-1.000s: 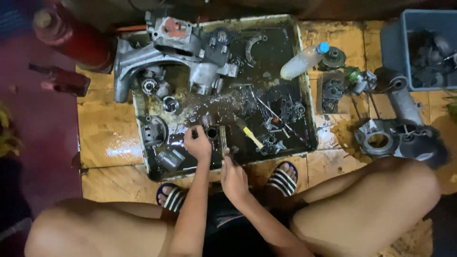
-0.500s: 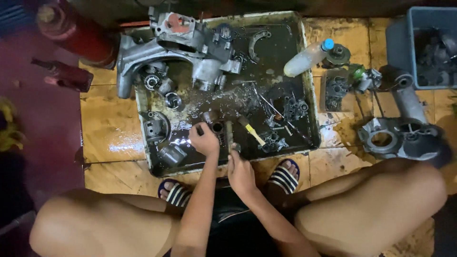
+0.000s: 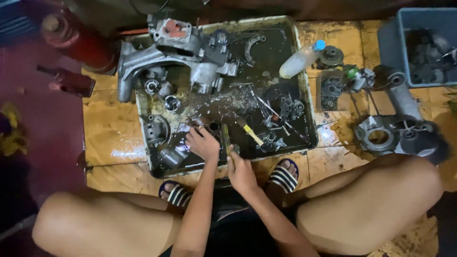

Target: The person sits on the floor and scrubs a metal engine part with a brush in a tray filled with liquid. They hold the part with one hand and scrub it with the other, occasionally turning it over to clean different sides.

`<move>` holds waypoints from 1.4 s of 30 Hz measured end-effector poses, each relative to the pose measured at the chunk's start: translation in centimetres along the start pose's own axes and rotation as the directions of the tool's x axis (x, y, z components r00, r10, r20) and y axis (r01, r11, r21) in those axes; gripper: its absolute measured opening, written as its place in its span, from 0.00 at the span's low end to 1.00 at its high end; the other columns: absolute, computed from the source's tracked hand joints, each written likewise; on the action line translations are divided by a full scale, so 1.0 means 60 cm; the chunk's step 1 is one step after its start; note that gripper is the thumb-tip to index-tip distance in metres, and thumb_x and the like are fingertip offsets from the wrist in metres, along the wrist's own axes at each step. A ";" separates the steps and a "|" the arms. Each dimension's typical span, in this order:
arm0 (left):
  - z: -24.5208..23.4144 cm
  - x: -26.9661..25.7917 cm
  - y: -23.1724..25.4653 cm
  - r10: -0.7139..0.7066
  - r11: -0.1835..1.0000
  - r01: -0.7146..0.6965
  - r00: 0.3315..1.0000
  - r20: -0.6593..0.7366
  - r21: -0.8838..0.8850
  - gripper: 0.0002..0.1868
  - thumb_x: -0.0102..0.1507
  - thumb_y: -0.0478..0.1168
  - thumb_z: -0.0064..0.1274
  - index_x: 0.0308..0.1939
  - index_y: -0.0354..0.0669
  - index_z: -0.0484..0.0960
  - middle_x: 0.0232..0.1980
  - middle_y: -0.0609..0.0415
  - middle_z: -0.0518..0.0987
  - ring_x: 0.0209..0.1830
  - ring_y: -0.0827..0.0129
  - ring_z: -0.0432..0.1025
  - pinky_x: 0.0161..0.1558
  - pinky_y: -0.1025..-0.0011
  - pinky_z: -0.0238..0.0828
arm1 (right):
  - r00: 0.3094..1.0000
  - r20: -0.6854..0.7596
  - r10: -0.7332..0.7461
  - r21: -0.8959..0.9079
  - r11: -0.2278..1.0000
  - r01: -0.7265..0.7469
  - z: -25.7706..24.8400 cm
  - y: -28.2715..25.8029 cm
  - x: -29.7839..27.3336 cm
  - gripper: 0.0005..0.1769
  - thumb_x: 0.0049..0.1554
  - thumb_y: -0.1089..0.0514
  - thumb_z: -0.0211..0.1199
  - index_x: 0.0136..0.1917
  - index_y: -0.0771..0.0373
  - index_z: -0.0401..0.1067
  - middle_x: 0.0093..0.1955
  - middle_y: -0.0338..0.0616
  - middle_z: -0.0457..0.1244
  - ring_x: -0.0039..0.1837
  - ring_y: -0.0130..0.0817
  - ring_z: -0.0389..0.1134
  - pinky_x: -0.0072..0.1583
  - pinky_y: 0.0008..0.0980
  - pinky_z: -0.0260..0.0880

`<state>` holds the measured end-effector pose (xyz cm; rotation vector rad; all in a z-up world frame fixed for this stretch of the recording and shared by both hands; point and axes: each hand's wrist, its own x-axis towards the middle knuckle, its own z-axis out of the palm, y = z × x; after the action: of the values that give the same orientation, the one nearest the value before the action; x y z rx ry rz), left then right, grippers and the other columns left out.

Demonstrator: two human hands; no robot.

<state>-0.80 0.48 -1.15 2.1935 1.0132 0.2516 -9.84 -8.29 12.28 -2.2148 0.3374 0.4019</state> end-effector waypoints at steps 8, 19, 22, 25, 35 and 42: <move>-0.021 0.016 -0.043 0.238 0.971 -0.239 0.969 -0.065 -0.011 0.16 0.70 0.36 0.34 0.59 0.41 0.74 0.62 0.36 0.67 0.65 0.39 0.63 0.63 0.42 0.63 | 0.994 0.102 -0.025 0.011 1.000 0.024 -0.026 -0.039 0.005 0.21 0.65 0.58 0.52 0.68 0.66 0.71 0.52 0.67 0.70 0.55 0.59 0.74 0.52 0.55 0.76; 0.000 0.044 -0.088 0.380 0.922 -0.379 0.925 -0.001 0.079 0.15 0.68 0.44 0.40 0.49 0.46 0.82 0.50 0.49 0.76 0.52 0.54 0.70 0.60 0.50 0.58 | 0.974 0.206 0.098 -0.082 0.993 -0.083 -0.083 -0.091 0.007 0.26 0.68 0.58 0.45 0.76 0.67 0.61 0.67 0.68 0.64 0.66 0.61 0.67 0.59 0.59 0.73; 0.002 0.037 -0.099 0.372 0.927 -0.373 0.928 -0.025 -0.035 0.14 0.68 0.43 0.44 0.45 0.38 0.82 0.49 0.41 0.76 0.51 0.46 0.71 0.57 0.51 0.62 | 0.946 0.293 0.140 -0.176 0.980 -0.091 -0.096 -0.103 0.001 0.25 0.67 0.53 0.48 0.73 0.63 0.68 0.65 0.58 0.67 0.65 0.54 0.70 0.57 0.55 0.75; -0.002 0.038 -0.083 0.321 0.930 -0.321 0.947 -0.032 -0.180 0.11 0.67 0.43 0.49 0.46 0.43 0.84 0.46 0.44 0.73 0.51 0.46 0.70 0.58 0.55 0.64 | 0.958 0.259 0.119 -0.112 0.989 -0.093 -0.092 -0.123 0.028 0.25 0.68 0.53 0.46 0.70 0.70 0.68 0.58 0.70 0.68 0.59 0.62 0.72 0.54 0.56 0.75; -0.001 0.031 -0.087 0.161 0.949 -0.146 0.986 0.034 -0.281 0.13 0.66 0.46 0.55 0.43 0.39 0.85 0.47 0.45 0.71 0.50 0.51 0.69 0.57 0.58 0.68 | 0.961 0.277 -0.020 -0.469 0.870 0.153 -0.054 -0.076 0.108 0.23 0.66 0.56 0.46 0.72 0.60 0.67 0.45 0.60 0.71 0.49 0.50 0.76 0.47 0.46 0.77; 0.006 0.033 -0.097 0.172 0.927 -0.160 0.985 0.003 -0.340 0.09 0.63 0.40 0.57 0.40 0.38 0.88 0.44 0.46 0.71 0.48 0.52 0.68 0.52 0.60 0.68 | 0.864 0.487 -0.124 -0.460 0.805 0.375 -0.127 -0.074 0.125 0.16 0.64 0.54 0.52 0.57 0.57 0.79 0.48 0.63 0.71 0.51 0.58 0.75 0.51 0.50 0.77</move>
<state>-2.79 4.35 -5.51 1.9597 0.7046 0.4329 -0.05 -12.36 16.95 -2.5754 -0.3757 0.9161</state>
